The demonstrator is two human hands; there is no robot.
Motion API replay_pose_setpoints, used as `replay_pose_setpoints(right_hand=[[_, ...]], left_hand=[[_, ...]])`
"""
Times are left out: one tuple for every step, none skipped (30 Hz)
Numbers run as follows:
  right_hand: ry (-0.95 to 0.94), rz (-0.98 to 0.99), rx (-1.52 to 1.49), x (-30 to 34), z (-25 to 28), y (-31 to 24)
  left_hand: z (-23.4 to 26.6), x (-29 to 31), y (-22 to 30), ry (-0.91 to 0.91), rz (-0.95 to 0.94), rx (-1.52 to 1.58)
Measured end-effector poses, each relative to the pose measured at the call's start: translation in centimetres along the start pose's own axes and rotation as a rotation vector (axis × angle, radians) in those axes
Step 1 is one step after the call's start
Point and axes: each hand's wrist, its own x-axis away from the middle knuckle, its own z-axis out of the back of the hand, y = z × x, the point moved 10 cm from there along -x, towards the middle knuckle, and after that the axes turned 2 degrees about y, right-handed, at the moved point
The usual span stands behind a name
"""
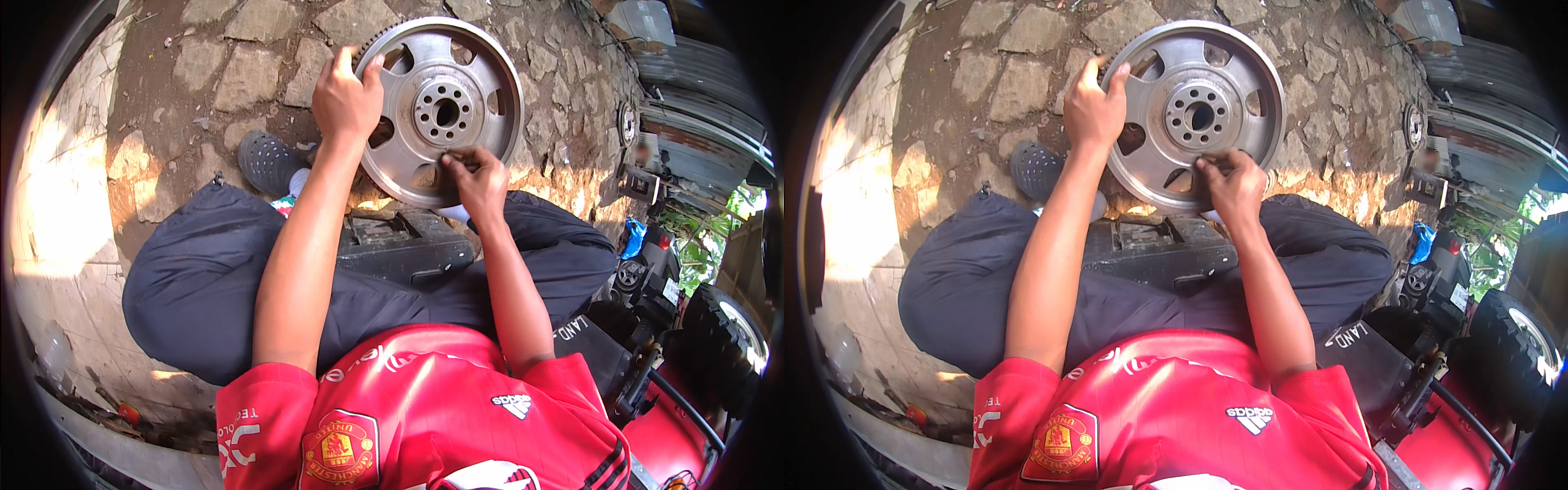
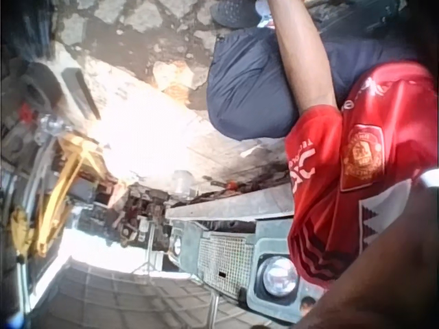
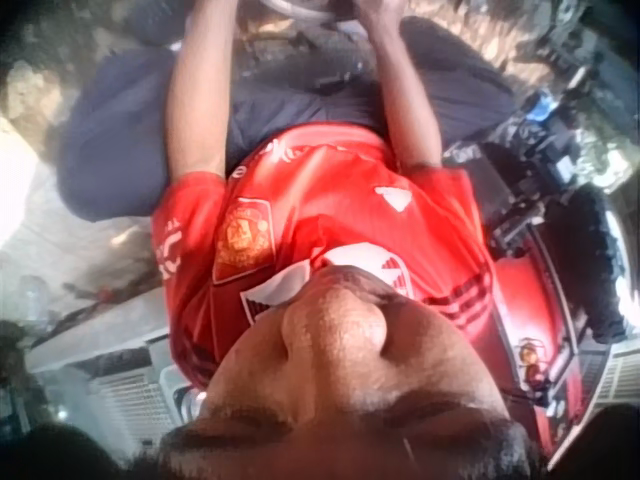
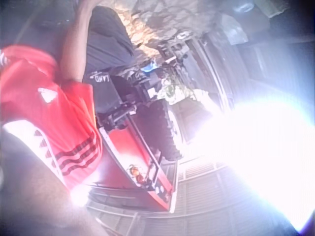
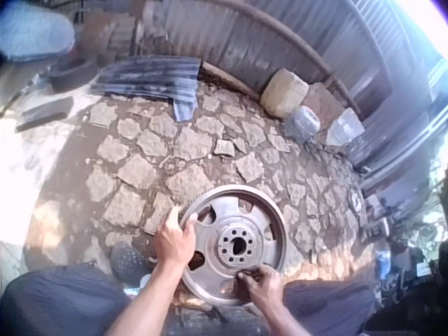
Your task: The person scrubs a metal wheel rim with a small abrasive pad while sitting on the ground. They repeatedly rub the inner and outer surfaces of the rim, rotating it occasionally to access different areas.
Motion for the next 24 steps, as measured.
replay_pose_setpoints(right_hand=[[0.049,-0.001,-0.036,-0.1,0.4,1.4],[0.067,-0.065,-0.192,0.0,0.5,2.4],[0.099,-0.109,-0.346,0.4,0.6,3.5],[0.121,-0.124,-0.384,1.0,0.8,4.2],[0.158,-0.139,-0.43,1.6,1.4,4.4],[0.164,-0.105,-0.447,2.1,1.6,4.4],[0.173,-0.072,-0.464,2.6,1.8,4.6],[0.179,-0.033,-0.488,2.9,1.8,4.3],[0.192,-0.02,-0.463,3.2,2.0,4.1],[0.173,-0.055,-0.54,3.4,1.7,4.4],[0.141,-0.084,-0.623,3.4,1.2,4.6],[0.152,-0.109,-0.701,3.5,1.2,4.9],[0.16,-0.132,-0.783,3.3,1.3,4.9],[0.172,-0.154,-0.863,3.3,1.4,5.1],[0.177,-0.154,-0.956,3.3,1.8,4.9],[0.181,-0.145,-1.049,3.2,2.2,4.6],[0.187,-0.134,-1.138,3.0,2.9,4.2],[0.171,-0.095,-1.003,3.0,3.6,3.4],[0.172,-0.057,-0.923,3.3,4.5,2.0],[0.185,0.021,-0.828,3.8,5.0,1.0],[0.206,0.092,-0.726,4.3,5.5,0.1],[0.185,0.15,-0.658,4.9,5.8,-1.0],[0.155,0.204,-0.589,5.5,5.7,-2.1],[0.107,0.309,-0.678,5.9,5.7,-3.1]], left_hand=[[-0.1,-0.1,-0.2,-0.015,0.017,0.002],[-0.2,-0.3,0.0,-0.024,0.027,0.005],[-0.2,-0.2,-0.3,-0.02,0.038,0.001],[-0.2,-0.1,-0.5,-0.017,0.048,-0.003],[-0.2,-0.4,-0.1,-0.017,0.042,-0.003],[-0.2,-0.4,-0.2,-0.016,0.051,0.013],[0.2,-0.3,0.1,0.022,0.043,0.034],[1.4,-0.4,0.5,0.11,-0.072,-0.021],[2.6,-0.2,2.1,0.188,-0.191,-0.068],[3.1,0.2,2.6,0.173,-0.209,-0.047],[3.8,0.5,3.6,0.136,-0.217,-0.059],[4.1,1.2,5.2,0.049,-0.216,-0.045],[4.6,2.1,7.0,-0.036,-0.213,-0.038],[4.2,3.5,8.4,-0.163,-0.205,-0.006],[3.6,4.9,9.9,-0.296,-0.195,0.024],[3.1,6.6,11.2,-0.424,-0.184,0.052],[2.1,8.6,11.6,-0.621,-0.076,0.066],[1.7,10.2,11.4,-0.634,-0.013,0.193],[0.9,11.9,10.9,-0.649,0.056,0.317],[0.5,13.3,10.3,-0.636,0.239,0.448],[-0.3,14.8,9.9,-0.626,0.423,0.578],[-1.0,15.9,9.6,-0.616,0.548,0.65],[-1.1,16.5,8.6,-0.602,0.578,0.689],[-1.6,17.0,7.3,-0.601,0.607,0.73]])
